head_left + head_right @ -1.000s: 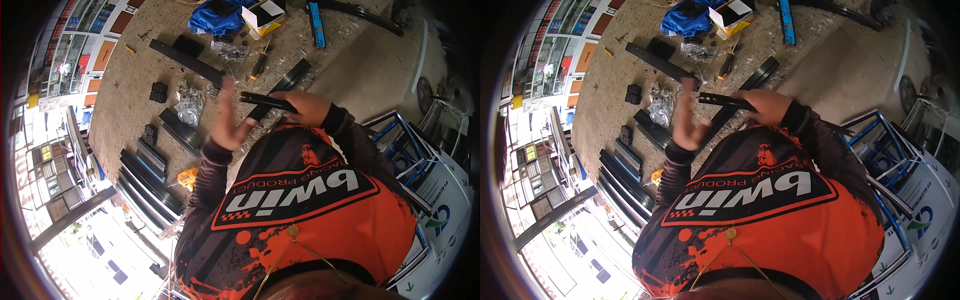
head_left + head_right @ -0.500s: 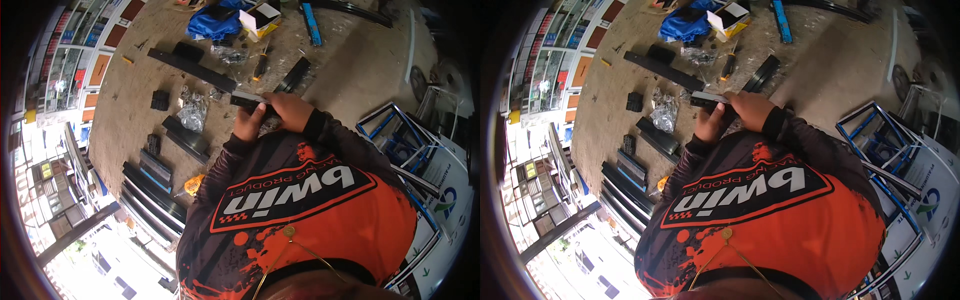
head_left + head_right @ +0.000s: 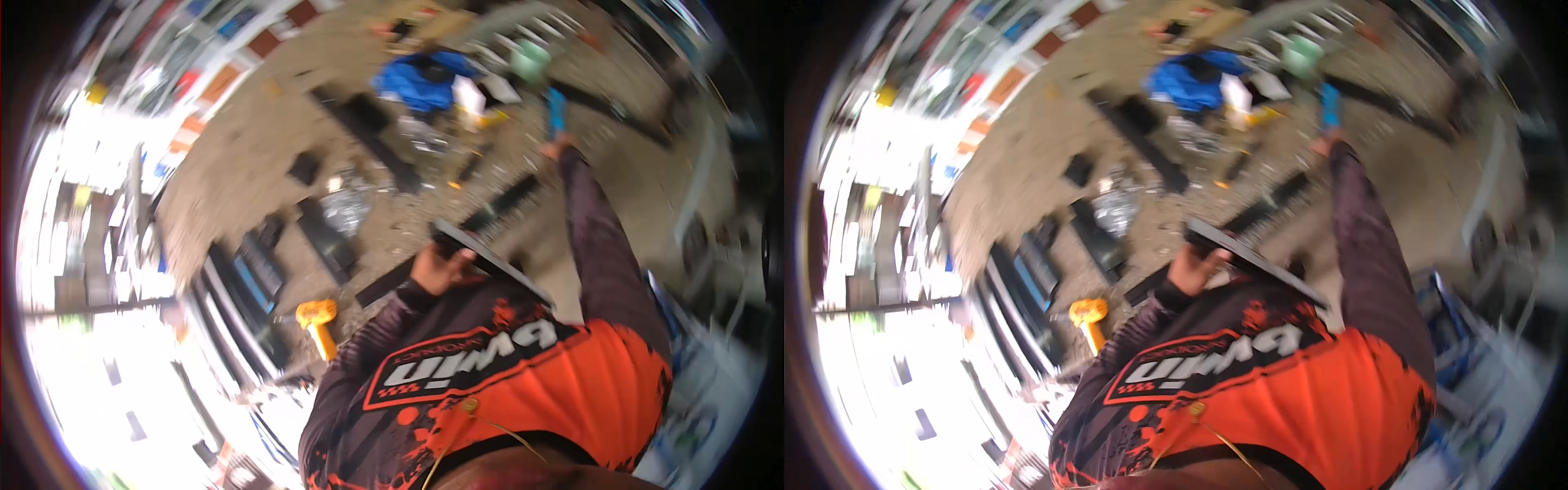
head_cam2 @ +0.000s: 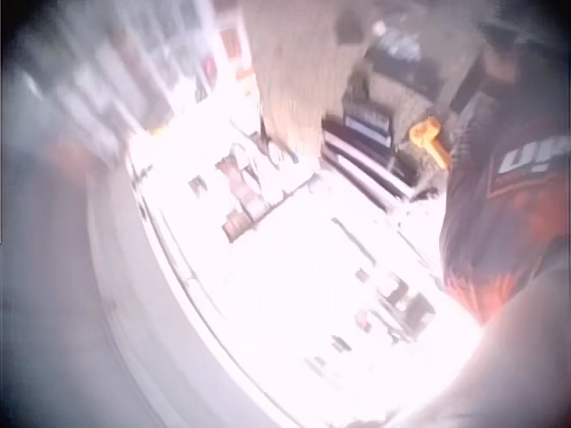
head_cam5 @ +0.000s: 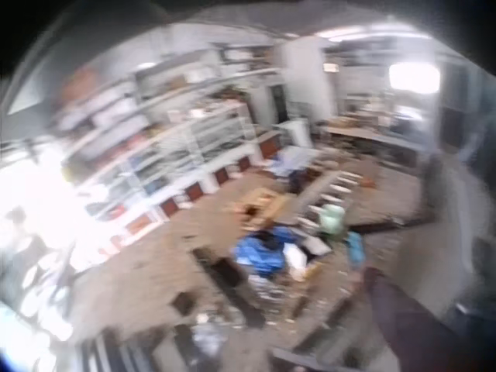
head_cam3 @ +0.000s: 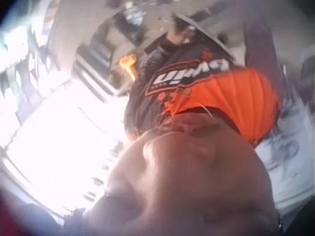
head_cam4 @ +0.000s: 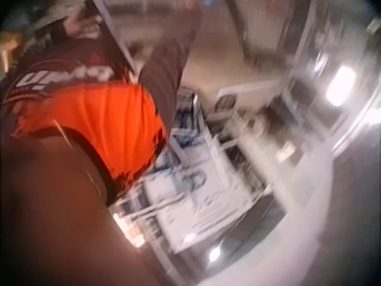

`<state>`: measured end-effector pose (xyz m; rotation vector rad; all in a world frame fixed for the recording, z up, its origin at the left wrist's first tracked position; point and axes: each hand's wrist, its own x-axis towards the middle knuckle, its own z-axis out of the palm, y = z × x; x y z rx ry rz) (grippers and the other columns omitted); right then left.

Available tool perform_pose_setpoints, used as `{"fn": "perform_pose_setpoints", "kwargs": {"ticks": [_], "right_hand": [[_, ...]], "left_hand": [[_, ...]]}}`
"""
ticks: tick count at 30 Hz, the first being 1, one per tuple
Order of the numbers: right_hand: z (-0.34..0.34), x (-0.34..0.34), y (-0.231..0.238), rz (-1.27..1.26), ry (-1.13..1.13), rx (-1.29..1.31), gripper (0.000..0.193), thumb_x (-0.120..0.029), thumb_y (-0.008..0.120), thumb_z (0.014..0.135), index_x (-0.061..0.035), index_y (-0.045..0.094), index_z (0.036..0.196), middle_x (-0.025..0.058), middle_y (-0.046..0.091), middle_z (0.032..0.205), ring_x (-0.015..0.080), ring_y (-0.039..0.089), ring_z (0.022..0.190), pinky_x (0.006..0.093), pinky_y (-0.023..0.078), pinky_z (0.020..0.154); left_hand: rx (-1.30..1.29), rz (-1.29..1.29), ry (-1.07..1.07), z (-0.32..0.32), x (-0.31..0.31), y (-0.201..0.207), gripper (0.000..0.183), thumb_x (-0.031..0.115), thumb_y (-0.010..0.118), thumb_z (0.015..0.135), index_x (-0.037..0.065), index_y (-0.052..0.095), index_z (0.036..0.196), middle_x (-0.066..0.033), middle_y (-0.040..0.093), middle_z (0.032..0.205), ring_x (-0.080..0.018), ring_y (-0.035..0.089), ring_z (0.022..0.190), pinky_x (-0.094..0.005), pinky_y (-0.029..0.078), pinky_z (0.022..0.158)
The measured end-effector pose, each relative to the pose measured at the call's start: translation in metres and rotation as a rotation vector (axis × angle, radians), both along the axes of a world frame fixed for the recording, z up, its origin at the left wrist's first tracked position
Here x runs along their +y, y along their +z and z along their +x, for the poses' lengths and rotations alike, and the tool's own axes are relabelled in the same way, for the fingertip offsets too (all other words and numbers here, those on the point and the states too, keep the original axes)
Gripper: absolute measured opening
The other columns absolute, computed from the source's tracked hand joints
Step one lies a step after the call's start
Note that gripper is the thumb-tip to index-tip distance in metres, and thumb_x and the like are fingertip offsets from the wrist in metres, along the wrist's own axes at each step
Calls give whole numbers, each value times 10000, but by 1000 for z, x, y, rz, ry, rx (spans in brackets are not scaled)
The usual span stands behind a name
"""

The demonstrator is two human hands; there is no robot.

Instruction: The person assembles an aluminum frame structure. The person picks up aluminum profiles, fits plastic corner joints and rubber seals onto them, fastens the pieces together using an electric drill/screwdriver, and checks the alignment with a level.

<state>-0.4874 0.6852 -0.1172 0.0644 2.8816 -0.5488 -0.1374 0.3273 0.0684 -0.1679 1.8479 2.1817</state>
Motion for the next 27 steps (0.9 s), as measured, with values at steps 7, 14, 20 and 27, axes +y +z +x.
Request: {"fn": "perform_pose_setpoints", "kwargs": {"ticks": [7,14,20,27], "right_hand": [[13,17,22,-486,-251,-624,156,-217,643,760,-90,618,848,87,584,739,199,555,694,354,448,561],[128,150,131,-1257,-87,-45,106,-191,625,885,-110,559,903,16,526,828,134,496,691,294,431,618],[228,152,228,-1991,-330,-87,186,-244,595,919,-123,554,1054,-13,550,881,116,534,761,289,450,671],[285,125,270,-2105,-194,-68,236,-282,566,906,-99,531,1051,15,531,915,162,513,827,344,458,751]], "left_hand": [[159,-179,117,22,43,-47,574,169,718,863,-13,408,1311,-98,581,1168,-181,528,1119,-357,418,982],[353,-228,20,-11,136,-26,590,239,631,924,-47,328,1341,-194,516,1248,-236,499,1174,-365,401,986],[883,-291,7,-28,221,33,668,164,549,898,-45,202,1430,-267,461,1307,-370,495,1202,-377,384,1013],[1019,-287,-354,-38,279,43,706,136,654,691,14,386,1332,-221,521,1241,-396,546,1127,-426,450,944]]}}
